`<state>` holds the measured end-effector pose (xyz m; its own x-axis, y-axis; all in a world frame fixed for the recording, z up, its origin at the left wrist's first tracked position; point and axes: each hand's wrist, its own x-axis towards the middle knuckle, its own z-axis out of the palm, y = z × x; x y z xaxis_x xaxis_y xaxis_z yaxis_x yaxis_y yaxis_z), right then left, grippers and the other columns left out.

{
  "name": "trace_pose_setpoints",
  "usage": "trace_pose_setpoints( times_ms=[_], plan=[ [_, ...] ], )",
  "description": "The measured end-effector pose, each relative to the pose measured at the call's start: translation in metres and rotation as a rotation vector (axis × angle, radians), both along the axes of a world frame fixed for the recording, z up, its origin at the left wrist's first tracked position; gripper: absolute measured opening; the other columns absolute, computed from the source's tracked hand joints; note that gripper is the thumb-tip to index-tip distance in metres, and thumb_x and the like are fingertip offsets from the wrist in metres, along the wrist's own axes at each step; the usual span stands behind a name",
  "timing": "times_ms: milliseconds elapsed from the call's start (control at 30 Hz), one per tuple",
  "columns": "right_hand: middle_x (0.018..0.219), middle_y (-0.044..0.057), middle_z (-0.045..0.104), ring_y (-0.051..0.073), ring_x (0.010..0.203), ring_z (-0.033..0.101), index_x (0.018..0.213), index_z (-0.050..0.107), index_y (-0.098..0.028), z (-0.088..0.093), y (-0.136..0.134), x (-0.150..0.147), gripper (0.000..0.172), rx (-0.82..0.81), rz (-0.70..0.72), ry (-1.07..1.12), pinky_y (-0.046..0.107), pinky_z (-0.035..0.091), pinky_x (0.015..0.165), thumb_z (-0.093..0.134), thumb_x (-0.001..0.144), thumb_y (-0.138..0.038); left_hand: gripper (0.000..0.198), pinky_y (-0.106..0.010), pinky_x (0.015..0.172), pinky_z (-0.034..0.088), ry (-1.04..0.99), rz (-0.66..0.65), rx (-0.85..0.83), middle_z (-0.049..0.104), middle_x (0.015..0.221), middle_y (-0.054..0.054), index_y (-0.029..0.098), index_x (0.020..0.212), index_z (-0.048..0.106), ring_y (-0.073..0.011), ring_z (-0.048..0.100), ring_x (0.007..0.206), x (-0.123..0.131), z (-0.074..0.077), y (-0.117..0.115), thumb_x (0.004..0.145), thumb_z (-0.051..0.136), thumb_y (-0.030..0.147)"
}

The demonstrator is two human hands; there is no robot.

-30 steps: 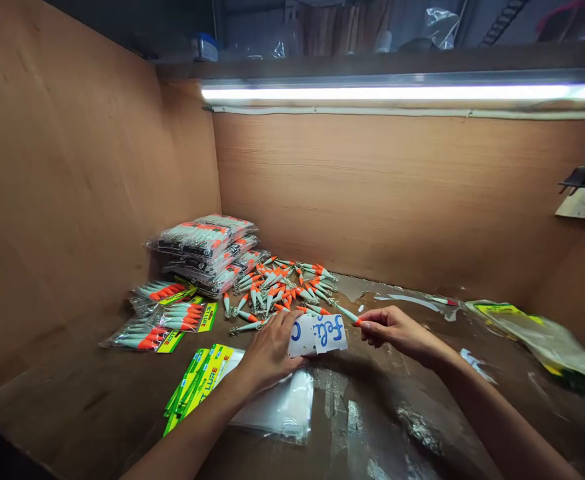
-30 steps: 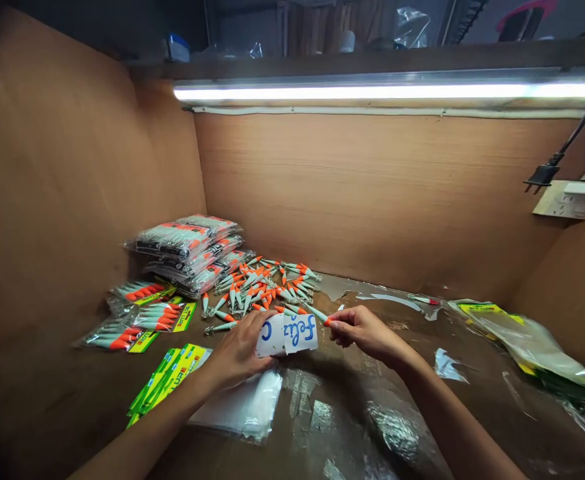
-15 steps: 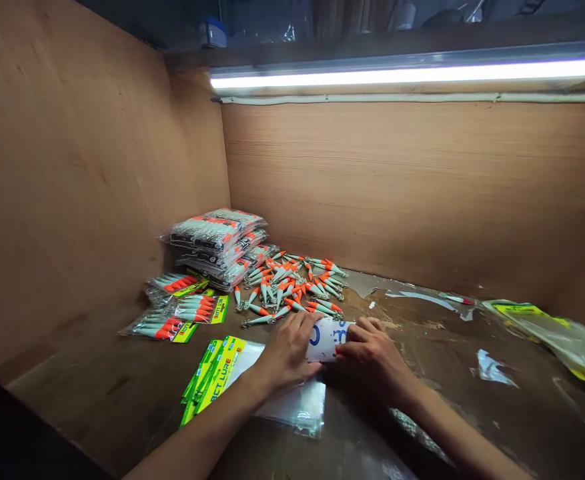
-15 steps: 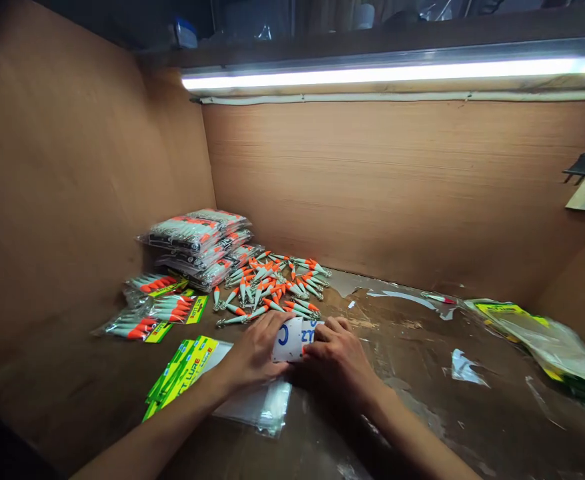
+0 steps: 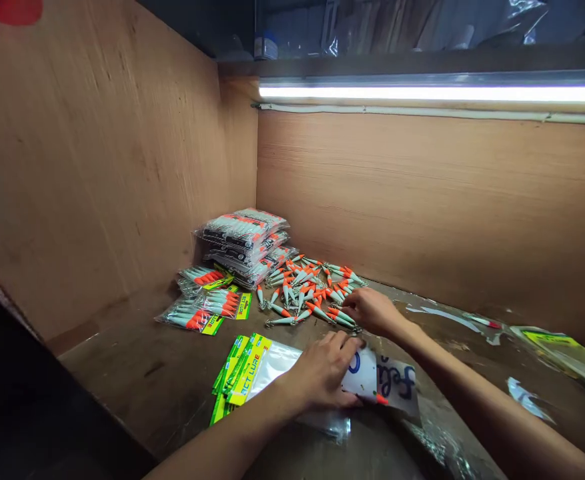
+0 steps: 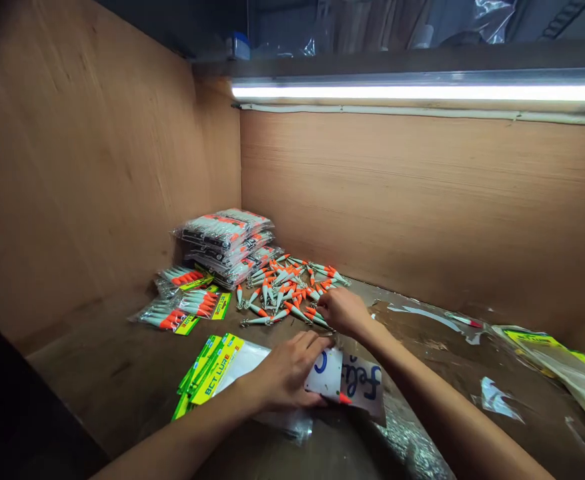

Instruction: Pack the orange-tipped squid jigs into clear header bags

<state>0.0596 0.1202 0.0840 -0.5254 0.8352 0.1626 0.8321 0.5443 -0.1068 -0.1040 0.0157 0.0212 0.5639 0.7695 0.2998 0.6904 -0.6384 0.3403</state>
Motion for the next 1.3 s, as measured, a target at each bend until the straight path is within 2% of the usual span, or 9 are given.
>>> trace_pose_setpoints(
  times_ms=[167,267,400,567,700,833,1000,1100,1300],
  plan=[
    [0.075,0.007,0.074,0.017,0.069,0.062,0.073,0.078,-0.019,-0.027,0.034,-0.041,0.017,-0.072,-0.024,-0.063,0.023,0.033,0.057,0.066,0.079,-0.031,0.085,-0.04,0.094,0.047,0.013,-0.068,0.037,0.055,0.121,-0.007,0.029,0.138,0.039,-0.0301,0.054,0.109,0.001,0.002,-0.004,0.066,0.079,0.05],
    [0.07,0.006,0.072,0.016,0.065,0.06,0.071,0.077,-0.019,-0.027,0.04,-0.04,0.013,-0.076,-0.045,-0.038,0.023,0.029,0.054,0.068,0.073,-0.029,0.084,-0.04,0.094,0.048,0.011,-0.087,0.049,0.056,0.121,-0.008,0.027,0.137,0.04,-0.0302,0.055,0.108,0.001,0.002,-0.004,0.066,0.078,0.051],
    [0.065,0.004,0.069,0.015,0.06,0.057,0.069,0.076,-0.021,-0.008,0.038,-0.008,0.014,-0.07,-0.116,0.055,0.025,0.027,0.053,0.066,0.073,-0.03,0.086,-0.041,0.094,0.048,0.004,-0.089,0.056,0.056,0.123,-0.009,0.027,0.138,0.04,-0.0309,0.055,0.109,0.001,0.002,-0.003,0.066,0.079,0.053],
    [0.057,0.004,0.064,0.013,0.052,0.051,0.065,0.075,-0.019,0.008,0.03,0.061,0.024,-0.12,-0.22,0.237,0.025,0.027,0.049,0.066,0.075,-0.039,0.088,-0.041,0.098,0.046,-0.017,-0.1,0.029,0.055,0.127,-0.009,0.027,0.139,0.038,-0.0313,0.054,0.114,-0.001,0.004,-0.002,0.065,0.081,0.05],
    [0.062,0.005,0.066,0.012,0.049,0.051,0.08,0.075,-0.014,-0.002,0.017,0.112,0.048,-0.229,-0.237,0.471,0.024,0.035,0.047,0.059,0.079,-0.059,0.089,-0.041,0.098,0.045,-0.036,-0.142,0.019,0.055,0.128,-0.01,0.027,0.139,0.039,-0.0321,0.054,0.117,-0.001,0.003,0.001,0.064,0.082,0.051],
    [0.08,0.011,0.073,0.016,0.063,0.064,0.096,0.071,-0.012,-0.017,-0.007,0.145,0.059,-0.351,-0.232,0.866,0.025,0.047,0.053,0.067,0.073,-0.066,0.087,-0.041,0.096,0.046,-0.101,-0.061,0.012,0.055,0.127,-0.008,0.028,0.138,0.039,-0.03,0.056,0.112,-0.002,0.0,0.006,0.065,0.081,0.048],
    [0.091,0.012,0.075,0.023,0.082,0.072,0.097,0.071,-0.015,-0.02,-0.029,0.164,0.049,-0.487,-0.189,1.082,0.029,0.055,0.068,0.078,0.071,-0.057,0.089,-0.042,0.096,0.046,-0.134,0.086,0.04,0.055,0.127,-0.008,0.026,0.138,0.039,-0.0301,0.055,0.113,-0.007,-0.005,0.018,0.062,0.083,0.041],
    [0.09,0.011,0.076,0.021,0.079,0.072,0.094,0.071,-0.015,-0.026,-0.029,0.167,0.044,-0.557,-0.204,1.111,0.026,0.054,0.065,0.08,0.072,-0.052,0.089,-0.042,0.096,0.045,-0.112,0.086,0.037,0.056,0.126,-0.008,0.025,0.136,0.041,-0.0302,0.054,0.113,-0.009,-0.008,0.022,0.061,0.084,0.044],
    [0.088,0.01,0.075,0.015,0.074,0.072,0.089,0.07,-0.013,-0.052,-0.026,0.163,0.033,-0.882,-0.204,1.253,0.021,0.053,0.061,0.085,0.072,-0.038,0.086,-0.04,0.094,0.046,-0.078,0.1,-0.016,0.056,0.126,-0.007,0.028,0.136,0.043,-0.0294,0.056,0.112,-0.01,-0.011,0.026,0.061,0.084,0.043]
  ],
)
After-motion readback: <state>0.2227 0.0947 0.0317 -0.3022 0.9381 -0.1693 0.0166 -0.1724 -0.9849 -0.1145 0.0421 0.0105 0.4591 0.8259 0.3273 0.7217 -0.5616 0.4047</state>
